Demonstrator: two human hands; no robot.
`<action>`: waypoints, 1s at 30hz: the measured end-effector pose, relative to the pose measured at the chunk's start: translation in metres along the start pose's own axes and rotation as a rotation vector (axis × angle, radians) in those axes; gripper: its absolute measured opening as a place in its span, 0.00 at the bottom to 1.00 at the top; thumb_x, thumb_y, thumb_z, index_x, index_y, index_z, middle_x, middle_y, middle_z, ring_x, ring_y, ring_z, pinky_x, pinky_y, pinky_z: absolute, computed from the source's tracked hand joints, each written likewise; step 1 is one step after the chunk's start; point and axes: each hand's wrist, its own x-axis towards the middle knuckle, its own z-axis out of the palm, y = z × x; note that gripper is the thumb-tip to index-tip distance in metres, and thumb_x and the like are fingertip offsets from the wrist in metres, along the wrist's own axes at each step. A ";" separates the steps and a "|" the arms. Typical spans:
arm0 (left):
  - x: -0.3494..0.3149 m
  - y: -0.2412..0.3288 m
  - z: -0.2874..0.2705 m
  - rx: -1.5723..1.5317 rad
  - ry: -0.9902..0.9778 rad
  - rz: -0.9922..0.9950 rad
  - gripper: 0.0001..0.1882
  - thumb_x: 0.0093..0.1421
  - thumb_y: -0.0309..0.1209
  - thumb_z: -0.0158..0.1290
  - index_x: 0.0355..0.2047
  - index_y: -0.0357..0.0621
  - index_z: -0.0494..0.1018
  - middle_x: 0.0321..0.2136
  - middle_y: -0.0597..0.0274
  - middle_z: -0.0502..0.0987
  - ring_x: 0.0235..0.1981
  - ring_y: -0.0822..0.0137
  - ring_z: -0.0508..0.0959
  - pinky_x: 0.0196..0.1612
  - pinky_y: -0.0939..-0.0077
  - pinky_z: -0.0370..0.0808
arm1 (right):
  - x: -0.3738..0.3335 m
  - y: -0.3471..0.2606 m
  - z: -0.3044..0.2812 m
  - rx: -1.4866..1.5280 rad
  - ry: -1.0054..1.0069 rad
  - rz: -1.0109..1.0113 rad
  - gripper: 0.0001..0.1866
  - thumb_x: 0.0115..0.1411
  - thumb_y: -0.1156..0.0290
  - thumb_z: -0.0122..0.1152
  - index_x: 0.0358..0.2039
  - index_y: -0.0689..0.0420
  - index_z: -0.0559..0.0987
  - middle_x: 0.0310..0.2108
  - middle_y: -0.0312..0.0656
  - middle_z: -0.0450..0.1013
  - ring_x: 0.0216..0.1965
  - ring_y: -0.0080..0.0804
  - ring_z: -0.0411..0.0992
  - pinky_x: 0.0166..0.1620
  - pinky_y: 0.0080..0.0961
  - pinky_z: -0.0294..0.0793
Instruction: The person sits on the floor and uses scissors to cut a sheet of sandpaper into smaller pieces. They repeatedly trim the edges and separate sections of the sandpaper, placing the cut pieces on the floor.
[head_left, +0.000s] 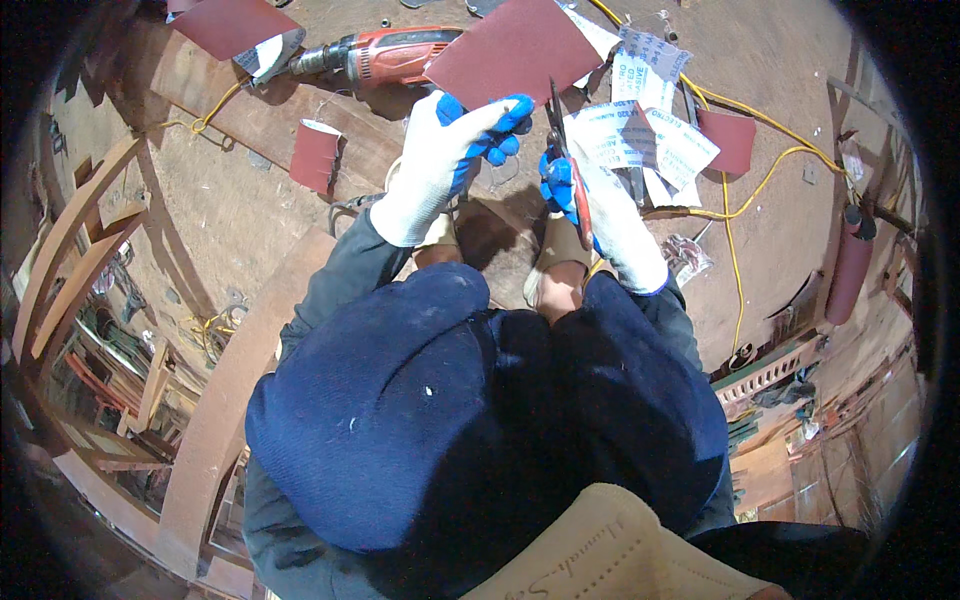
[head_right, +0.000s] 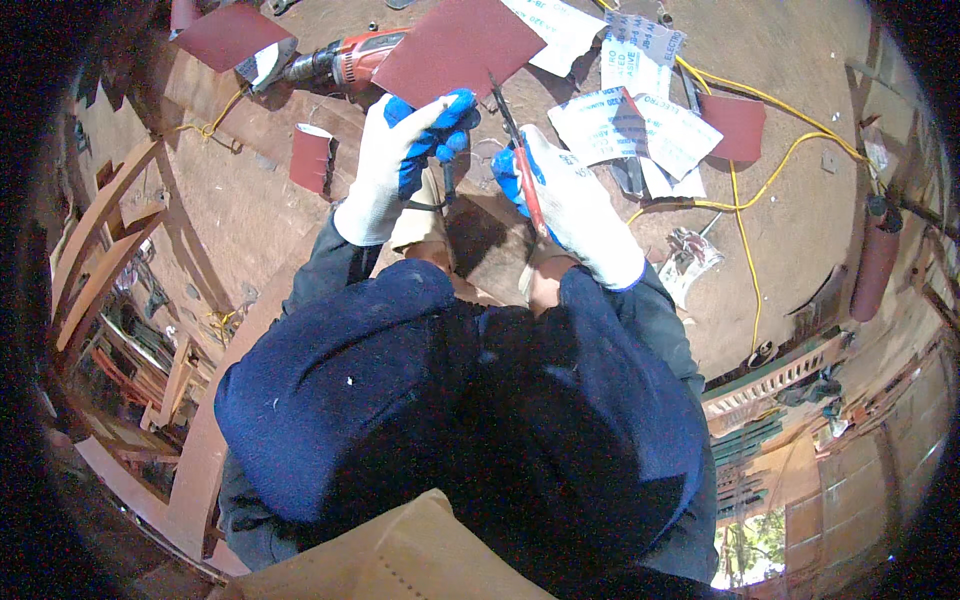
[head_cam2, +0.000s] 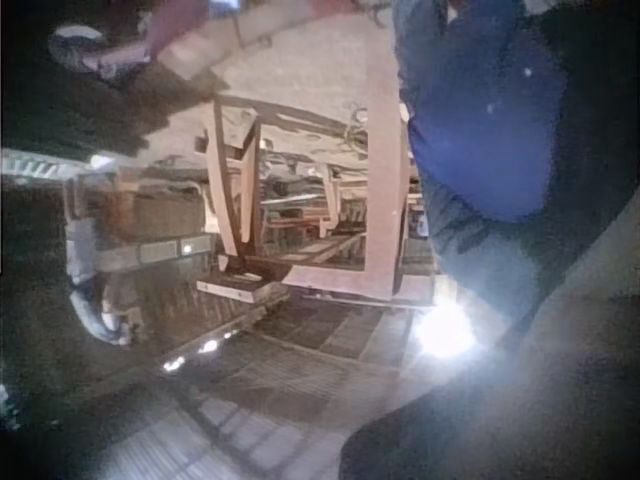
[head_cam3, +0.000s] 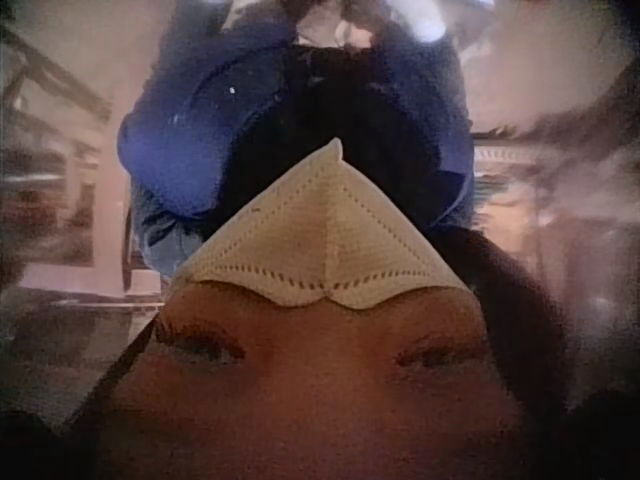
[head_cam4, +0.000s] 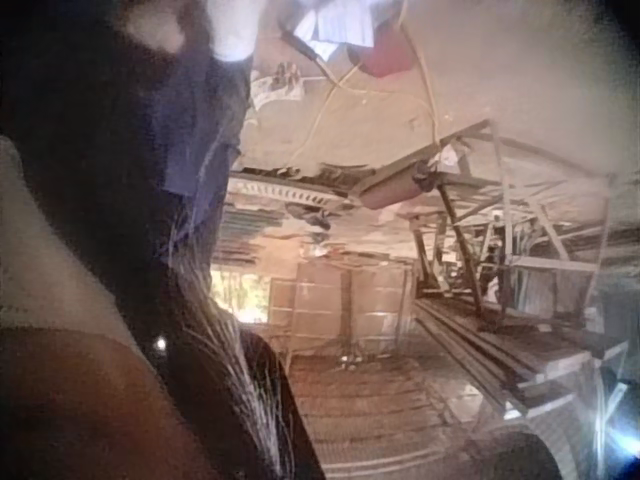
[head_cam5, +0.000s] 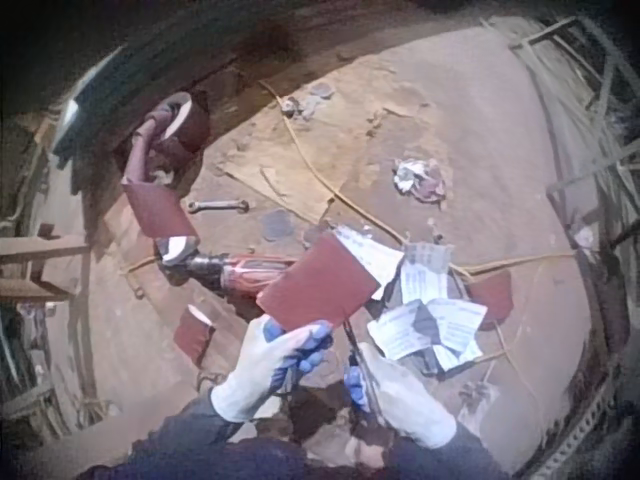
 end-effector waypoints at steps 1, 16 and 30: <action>-0.001 -0.001 0.002 0.022 0.011 -0.012 0.12 0.55 0.33 0.53 0.36 0.37 0.73 0.26 0.61 0.77 0.21 0.77 0.73 0.24 0.87 0.68 | -0.001 -0.002 0.000 -0.176 0.015 -0.104 0.21 0.62 0.68 0.44 0.53 0.63 0.63 0.37 0.43 0.70 0.33 0.30 0.68 0.38 0.23 0.68; 0.008 -0.026 0.029 -0.091 0.113 -0.056 0.12 0.55 0.33 0.54 0.35 0.36 0.74 0.25 0.61 0.77 0.23 0.74 0.76 0.27 0.85 0.73 | -0.001 0.040 -0.028 -0.280 0.027 0.062 0.25 0.57 0.71 0.48 0.56 0.62 0.60 0.48 0.49 0.66 0.46 0.41 0.68 0.49 0.29 0.66; 0.006 -0.032 0.025 -0.048 0.087 -0.064 0.13 0.55 0.35 0.55 0.33 0.36 0.75 0.25 0.62 0.77 0.22 0.75 0.76 0.27 0.84 0.73 | -0.001 -0.001 -0.018 -0.026 -0.035 0.111 0.21 0.63 0.72 0.44 0.55 0.65 0.61 0.48 0.42 0.65 0.47 0.26 0.66 0.50 0.17 0.65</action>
